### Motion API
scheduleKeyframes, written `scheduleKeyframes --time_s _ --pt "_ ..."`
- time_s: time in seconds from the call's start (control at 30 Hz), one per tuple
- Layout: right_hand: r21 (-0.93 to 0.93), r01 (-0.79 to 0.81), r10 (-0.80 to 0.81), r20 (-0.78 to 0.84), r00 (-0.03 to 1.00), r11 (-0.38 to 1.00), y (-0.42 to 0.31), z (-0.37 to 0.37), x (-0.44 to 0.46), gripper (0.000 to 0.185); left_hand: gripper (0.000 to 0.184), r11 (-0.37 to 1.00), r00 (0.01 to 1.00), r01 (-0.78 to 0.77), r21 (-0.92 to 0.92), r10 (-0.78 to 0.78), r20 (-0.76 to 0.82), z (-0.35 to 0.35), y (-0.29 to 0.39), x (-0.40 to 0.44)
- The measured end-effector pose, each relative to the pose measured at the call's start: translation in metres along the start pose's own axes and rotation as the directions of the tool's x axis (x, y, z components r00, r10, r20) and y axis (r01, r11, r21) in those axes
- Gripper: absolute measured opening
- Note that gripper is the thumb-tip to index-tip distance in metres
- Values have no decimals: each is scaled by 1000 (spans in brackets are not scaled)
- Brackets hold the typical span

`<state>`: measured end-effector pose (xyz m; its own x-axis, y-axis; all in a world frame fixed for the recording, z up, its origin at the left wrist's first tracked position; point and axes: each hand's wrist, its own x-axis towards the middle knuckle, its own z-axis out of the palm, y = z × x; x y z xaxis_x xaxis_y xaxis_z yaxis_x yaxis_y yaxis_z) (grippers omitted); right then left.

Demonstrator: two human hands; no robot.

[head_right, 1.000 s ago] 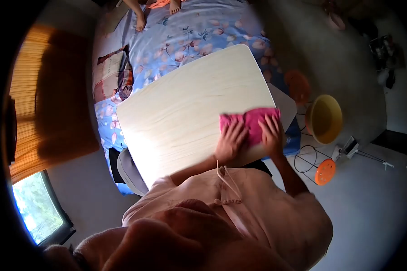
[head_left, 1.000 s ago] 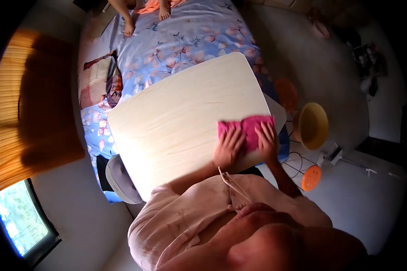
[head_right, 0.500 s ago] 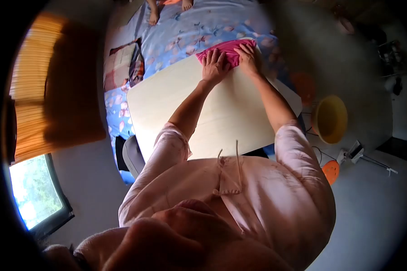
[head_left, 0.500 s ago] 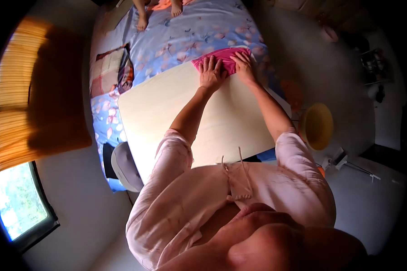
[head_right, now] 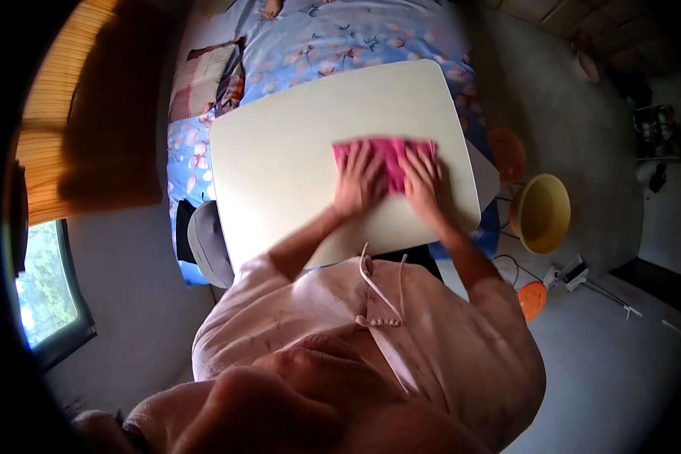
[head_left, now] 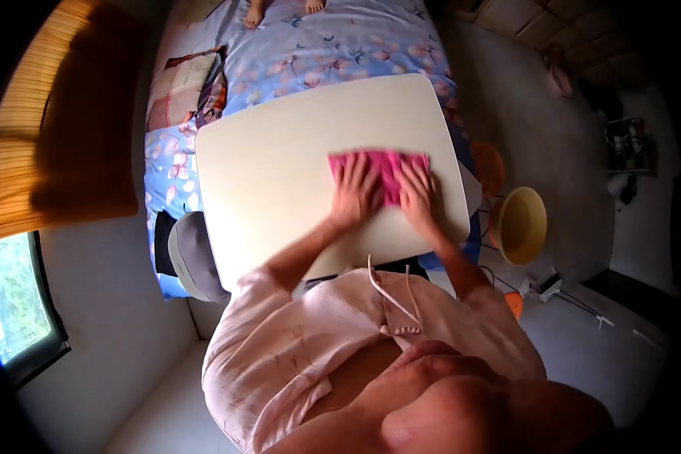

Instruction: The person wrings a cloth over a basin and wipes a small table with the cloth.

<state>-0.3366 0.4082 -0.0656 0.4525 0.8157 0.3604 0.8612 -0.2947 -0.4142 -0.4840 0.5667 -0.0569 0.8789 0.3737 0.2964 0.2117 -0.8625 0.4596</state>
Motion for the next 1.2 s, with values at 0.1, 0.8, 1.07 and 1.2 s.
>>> scheduleKeyframes --time_s 0.1,0.8,1.07,1.2 --pt "114 109 -89 -167 982 987 27 57 106 46 62 985 982 125 116 -106 -157 21 -66 75" --pt "72 196 -196 -7 981 978 -36 85 111 39 61 982 993 75 171 -59 -98 -30 -121 17" --pt "115 302 -314 110 943 946 -71 69 43 37 73 988 998 -52 142 57 -30 -36 -97 -62" --pt "236 334 -402 372 836 913 -100 -8 -82 40 69 999 975 41 34 -47 216 -76 7 -194"
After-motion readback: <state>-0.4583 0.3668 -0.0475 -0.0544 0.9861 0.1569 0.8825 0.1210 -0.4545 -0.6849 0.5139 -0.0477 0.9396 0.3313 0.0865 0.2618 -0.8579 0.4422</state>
